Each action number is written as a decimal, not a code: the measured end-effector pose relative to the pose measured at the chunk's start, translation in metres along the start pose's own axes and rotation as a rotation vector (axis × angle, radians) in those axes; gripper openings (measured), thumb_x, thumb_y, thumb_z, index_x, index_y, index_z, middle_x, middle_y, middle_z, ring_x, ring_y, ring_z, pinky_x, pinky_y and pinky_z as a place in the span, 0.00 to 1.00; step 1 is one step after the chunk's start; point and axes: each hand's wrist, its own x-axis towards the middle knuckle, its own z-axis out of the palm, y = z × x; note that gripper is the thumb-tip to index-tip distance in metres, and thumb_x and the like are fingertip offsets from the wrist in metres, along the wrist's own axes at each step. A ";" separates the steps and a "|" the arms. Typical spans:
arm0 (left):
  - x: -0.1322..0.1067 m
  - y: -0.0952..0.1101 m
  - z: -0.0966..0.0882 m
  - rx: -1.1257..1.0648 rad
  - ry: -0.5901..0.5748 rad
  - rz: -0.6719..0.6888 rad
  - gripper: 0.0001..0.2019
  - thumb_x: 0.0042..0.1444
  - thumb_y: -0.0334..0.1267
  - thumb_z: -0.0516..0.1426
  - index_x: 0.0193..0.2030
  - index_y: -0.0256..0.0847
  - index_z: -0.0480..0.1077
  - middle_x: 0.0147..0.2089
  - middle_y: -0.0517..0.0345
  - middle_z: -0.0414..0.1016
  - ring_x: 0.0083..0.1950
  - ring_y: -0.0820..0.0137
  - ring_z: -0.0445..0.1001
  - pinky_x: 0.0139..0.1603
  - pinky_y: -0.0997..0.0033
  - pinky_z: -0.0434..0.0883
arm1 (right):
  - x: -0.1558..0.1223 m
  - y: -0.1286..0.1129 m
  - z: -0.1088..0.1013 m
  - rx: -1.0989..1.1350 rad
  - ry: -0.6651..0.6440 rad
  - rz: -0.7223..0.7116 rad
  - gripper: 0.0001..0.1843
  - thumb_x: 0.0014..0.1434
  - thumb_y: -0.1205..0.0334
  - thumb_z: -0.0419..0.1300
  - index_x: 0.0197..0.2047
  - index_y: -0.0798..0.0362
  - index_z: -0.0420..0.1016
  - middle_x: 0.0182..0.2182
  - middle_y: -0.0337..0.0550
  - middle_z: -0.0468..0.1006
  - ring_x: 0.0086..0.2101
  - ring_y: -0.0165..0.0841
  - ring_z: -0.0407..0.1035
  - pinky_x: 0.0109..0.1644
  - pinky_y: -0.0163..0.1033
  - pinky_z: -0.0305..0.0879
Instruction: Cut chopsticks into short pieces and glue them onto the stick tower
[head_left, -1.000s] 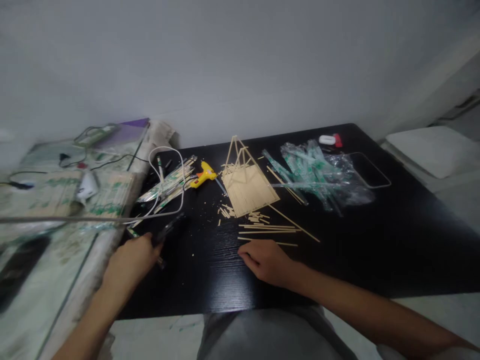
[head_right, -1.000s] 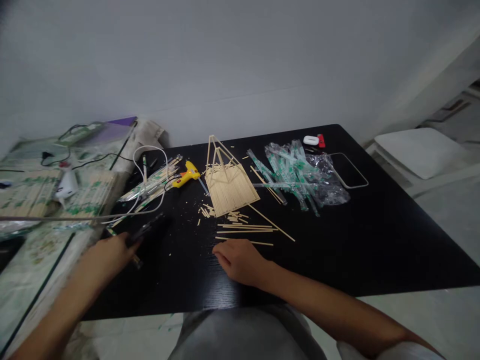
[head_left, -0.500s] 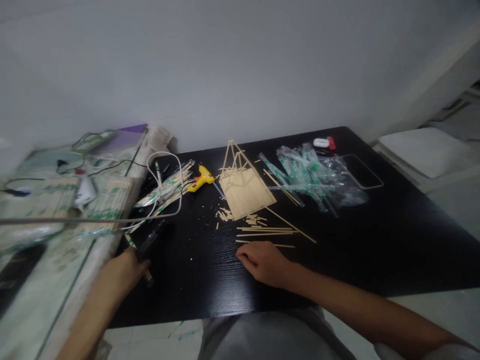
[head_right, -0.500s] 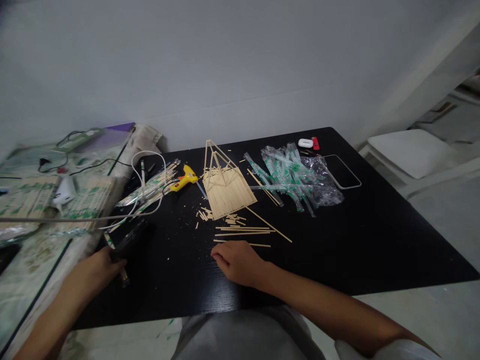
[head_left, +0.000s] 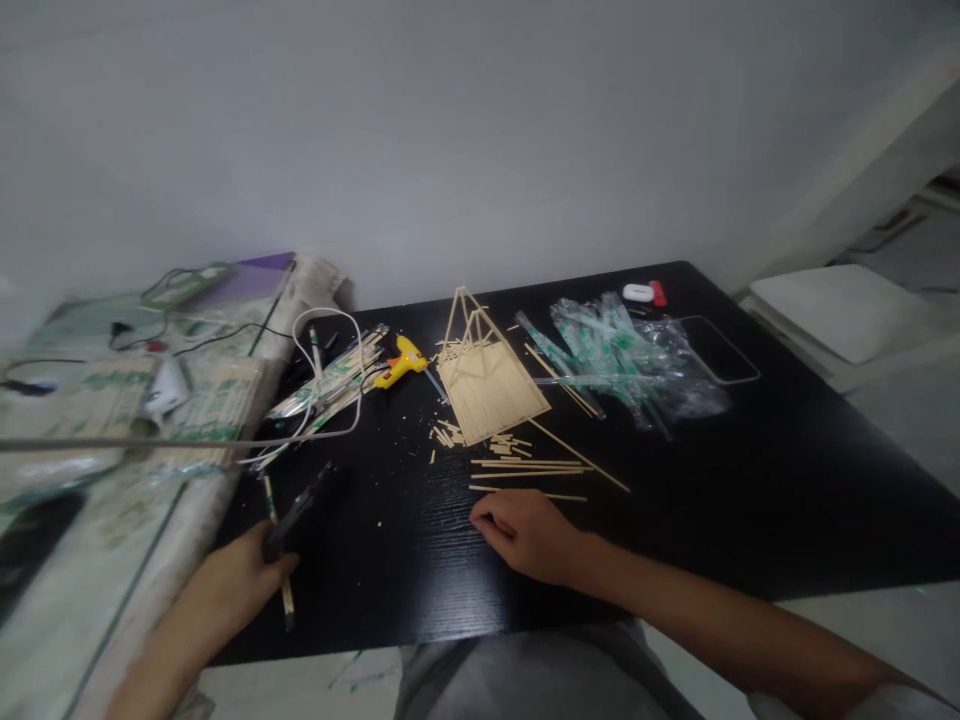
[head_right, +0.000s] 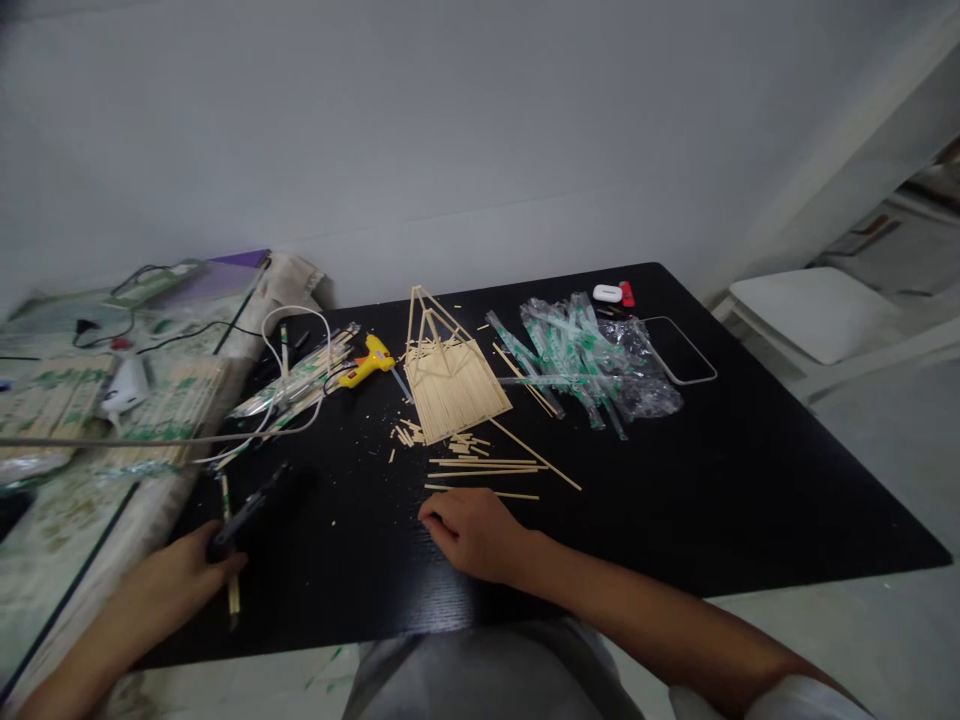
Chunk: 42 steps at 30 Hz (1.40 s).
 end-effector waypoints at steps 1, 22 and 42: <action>-0.003 0.002 0.000 -0.038 -0.030 0.018 0.14 0.45 0.47 0.56 0.37 0.41 0.69 0.32 0.47 0.78 0.35 0.52 0.78 0.39 0.61 0.69 | 0.001 -0.002 -0.002 0.016 0.005 0.020 0.06 0.63 0.68 0.59 0.38 0.55 0.79 0.21 0.34 0.69 0.23 0.27 0.63 0.33 0.33 0.59; -0.014 0.200 0.025 -0.500 -0.210 0.987 0.08 0.46 0.28 0.57 0.34 0.40 0.68 0.28 0.66 0.66 0.29 0.75 0.62 0.31 0.76 0.59 | 0.050 -0.039 -0.086 0.546 0.191 0.300 0.14 0.58 0.54 0.68 0.44 0.54 0.79 0.35 0.44 0.81 0.35 0.33 0.76 0.41 0.39 0.73; -0.005 0.200 0.052 -0.969 -0.229 0.825 0.08 0.51 0.34 0.61 0.36 0.39 0.67 0.26 0.67 0.64 0.26 0.77 0.60 0.28 0.78 0.60 | 0.085 -0.028 -0.079 0.420 0.202 0.279 0.10 0.48 0.67 0.59 0.36 0.54 0.76 0.25 0.36 0.72 0.26 0.29 0.65 0.31 0.34 0.62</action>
